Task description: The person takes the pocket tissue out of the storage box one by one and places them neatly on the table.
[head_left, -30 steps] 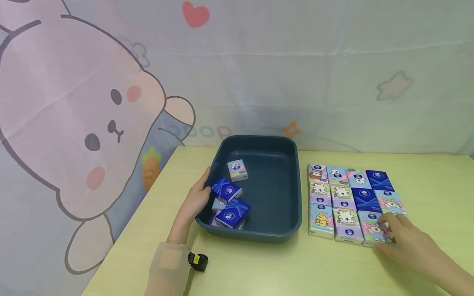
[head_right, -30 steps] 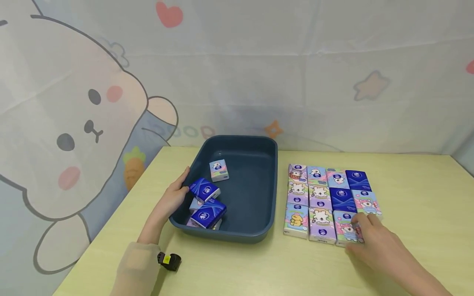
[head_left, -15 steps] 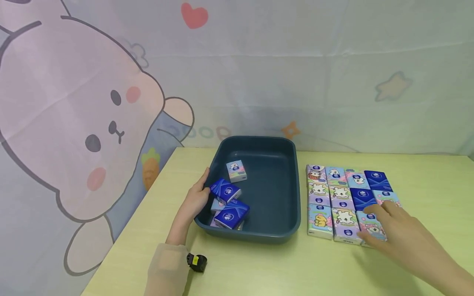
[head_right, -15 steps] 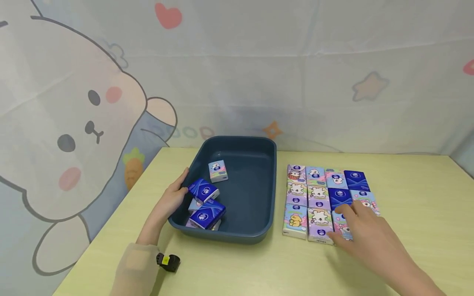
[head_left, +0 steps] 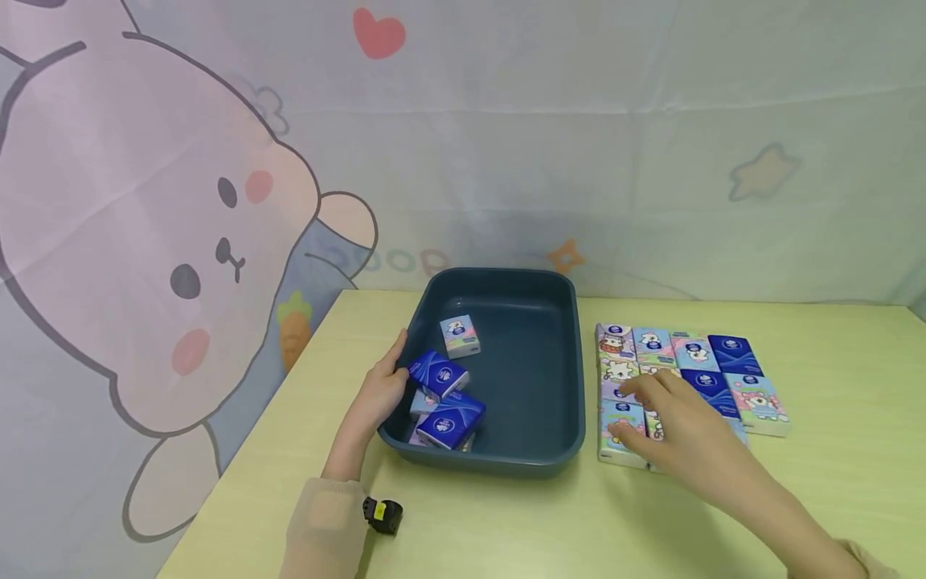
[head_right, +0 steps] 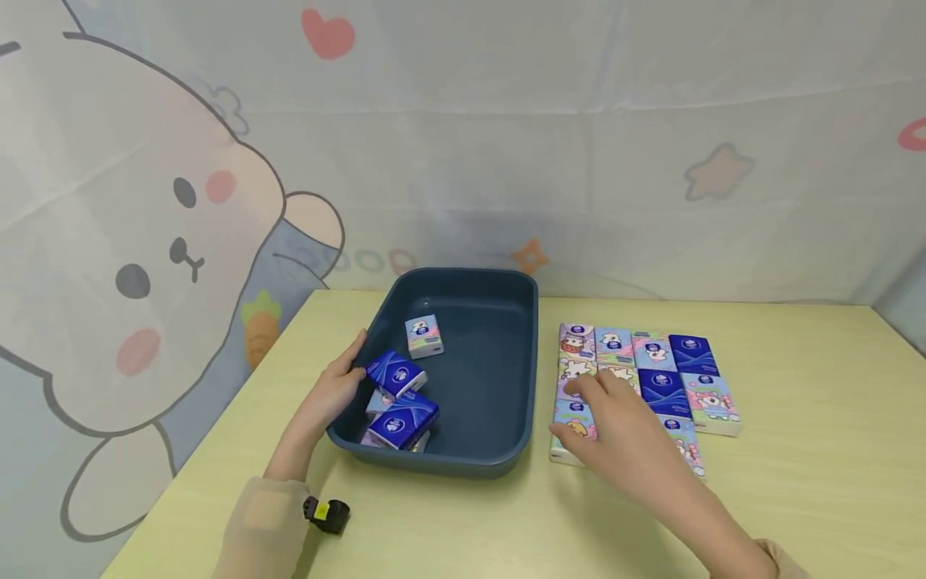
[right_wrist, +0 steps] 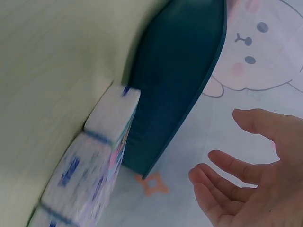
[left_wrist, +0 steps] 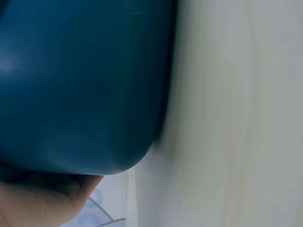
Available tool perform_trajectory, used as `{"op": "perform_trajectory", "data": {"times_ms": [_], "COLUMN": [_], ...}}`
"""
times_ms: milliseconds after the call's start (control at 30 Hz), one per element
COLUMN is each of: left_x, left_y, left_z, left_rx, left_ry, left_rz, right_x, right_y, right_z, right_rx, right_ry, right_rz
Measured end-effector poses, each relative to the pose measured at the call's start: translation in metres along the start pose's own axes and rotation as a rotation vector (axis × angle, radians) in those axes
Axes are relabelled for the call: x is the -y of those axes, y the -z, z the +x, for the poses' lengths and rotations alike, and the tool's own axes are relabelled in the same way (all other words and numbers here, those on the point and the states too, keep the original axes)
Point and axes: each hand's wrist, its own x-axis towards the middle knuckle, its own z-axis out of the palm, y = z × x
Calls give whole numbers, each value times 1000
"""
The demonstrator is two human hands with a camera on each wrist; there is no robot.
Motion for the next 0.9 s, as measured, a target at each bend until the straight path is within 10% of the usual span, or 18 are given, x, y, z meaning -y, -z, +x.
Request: {"op": "perform_trajectory", "data": {"times_ms": [900], "left_x": [0], "left_y": [0], "left_z": [-1], "left_rx": [-14], "left_ry": [-2], "left_rz": [2], "right_x": [66], "right_y": [-73], "right_z": [48], "right_rx": [101], "right_ry": [-20], "right_rz": [278]}}
